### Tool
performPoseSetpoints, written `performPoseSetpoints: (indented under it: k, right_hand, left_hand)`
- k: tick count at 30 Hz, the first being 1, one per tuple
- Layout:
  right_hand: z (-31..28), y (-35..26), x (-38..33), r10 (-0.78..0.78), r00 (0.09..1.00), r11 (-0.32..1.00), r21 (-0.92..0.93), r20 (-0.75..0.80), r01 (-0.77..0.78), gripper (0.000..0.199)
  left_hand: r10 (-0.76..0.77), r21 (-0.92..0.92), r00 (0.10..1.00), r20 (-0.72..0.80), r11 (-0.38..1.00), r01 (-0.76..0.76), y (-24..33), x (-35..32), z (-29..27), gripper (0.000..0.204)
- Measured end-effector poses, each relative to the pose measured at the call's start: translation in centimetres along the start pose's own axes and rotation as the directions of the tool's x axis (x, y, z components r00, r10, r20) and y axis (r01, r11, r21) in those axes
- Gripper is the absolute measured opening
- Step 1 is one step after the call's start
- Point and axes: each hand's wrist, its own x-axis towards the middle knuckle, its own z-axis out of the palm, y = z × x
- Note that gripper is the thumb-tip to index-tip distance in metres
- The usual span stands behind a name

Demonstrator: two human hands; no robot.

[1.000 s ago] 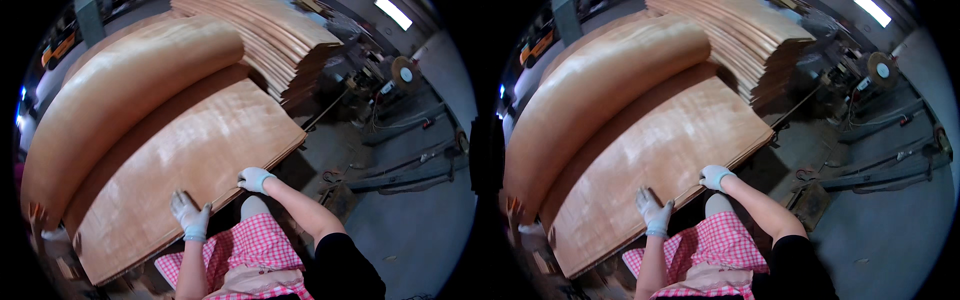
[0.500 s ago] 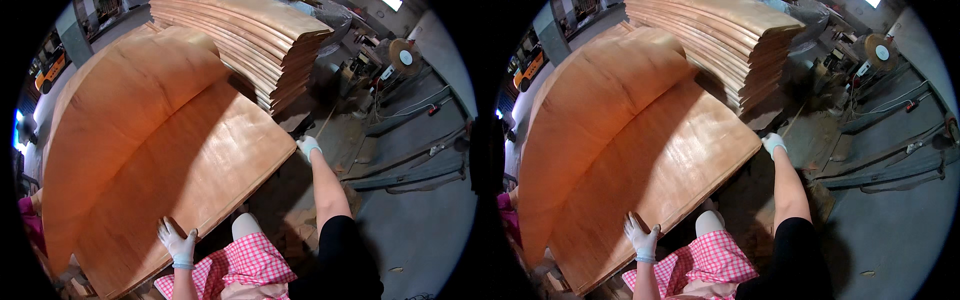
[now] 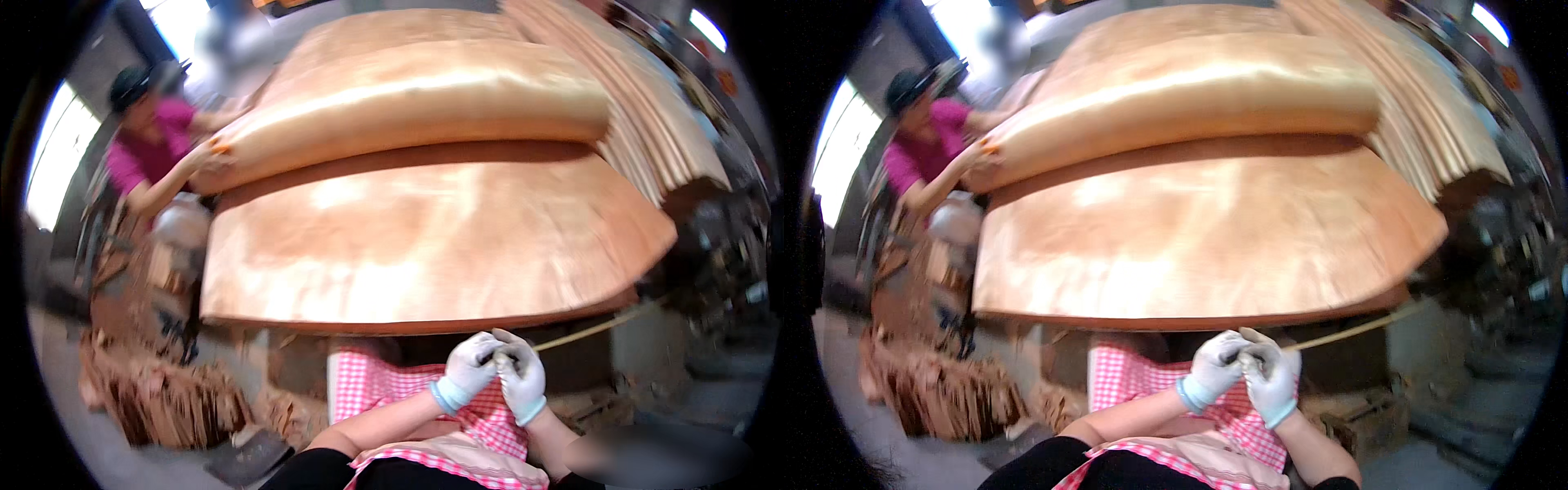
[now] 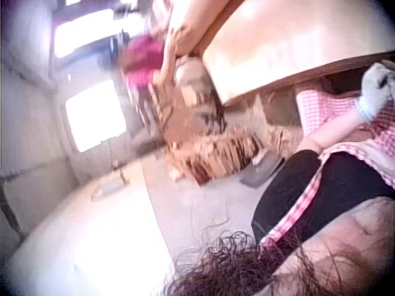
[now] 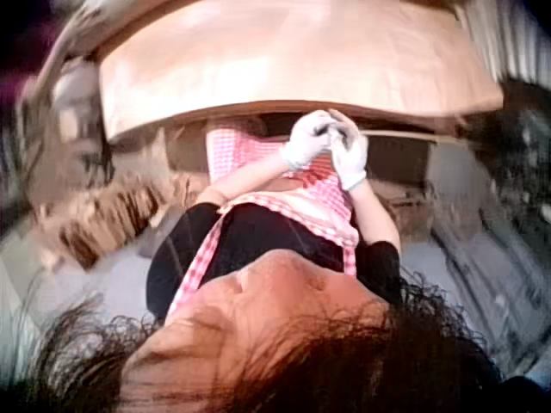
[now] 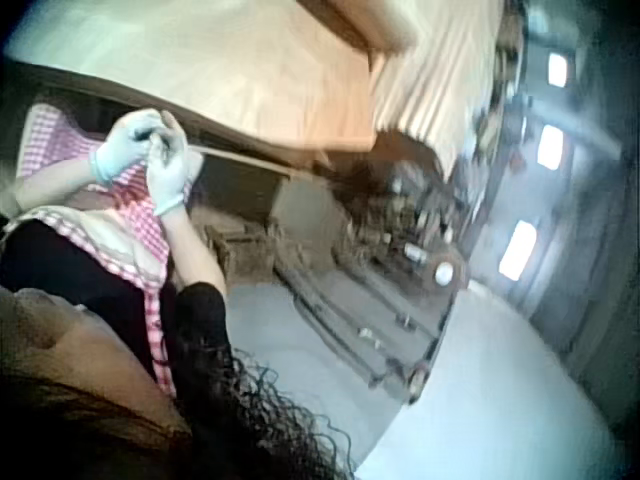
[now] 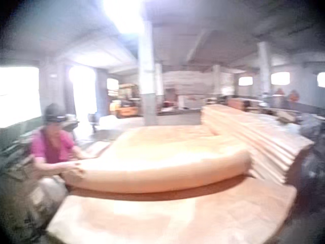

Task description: The person lifts large, curved wooden panels from a pile and places them onto a stack. They align the panels carefully by hand, ensuring they fit together. Another person is visible in the background working on similar panels.

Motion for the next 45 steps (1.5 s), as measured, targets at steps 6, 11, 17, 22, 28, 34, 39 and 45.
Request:
performPoseSetpoints:
  k: [6,11,17,22,28,34,39,45]
  right_hand:
    - [5.0,-2.1,2.4,0.144,0.970,0.928,-0.366,0.196,-0.064,0.017]
    - [-4.7,5.7,6.4,0.297,0.938,0.744,-0.658,0.176,-0.112,0.022]
    - [-10.5,5.6,8.8,0.354,0.931,0.510,-0.853,0.086,-0.115,0.024]
    - [-9.8,7.7,10.3,0.403,0.915,0.285,-0.951,0.004,-0.122,0.041]
    - [-9.1,8.3,11.6,0.474,0.880,0.206,-0.968,-0.032,-0.147,0.050]
    - [-8.2,7.4,12.4,0.626,0.778,0.221,-0.947,-0.046,-0.234,0.046]
    - [-7.7,6.4,12.1,0.614,0.789,0.288,-0.927,-0.014,-0.240,0.041]
    - [-19.1,7.5,11.6,0.581,0.813,0.411,-0.876,0.036,-0.254,0.031]
  left_hand:
    - [-0.410,-0.324,0.793,-0.450,0.903,0.283,-2.8,-3.6,-12.3,0.006]
    - [-0.216,-0.027,0.314,-0.925,0.858,0.512,-13.0,-10.5,-37.6,0.010]
    - [-0.088,0.050,0.139,-0.986,0.645,0.762,-14.7,-17.2,-55.4,0.017]
    - [-0.184,0.117,0.220,-0.958,0.447,0.887,-17.9,-17.2,-56.4,0.017]
    - [0.007,0.211,0.214,-0.977,0.196,0.958,-12.7,-9.7,-49.0,0.046]
    - [-0.232,0.864,0.949,-0.214,0.409,0.295,-11.1,0.4,-17.8,0.078]
    - [-0.264,0.842,0.964,-0.005,0.519,0.146,-8.0,5.3,-1.5,0.099]
    - [-0.304,0.822,0.951,-0.050,0.529,0.212,-8.6,5.2,-1.0,0.107]
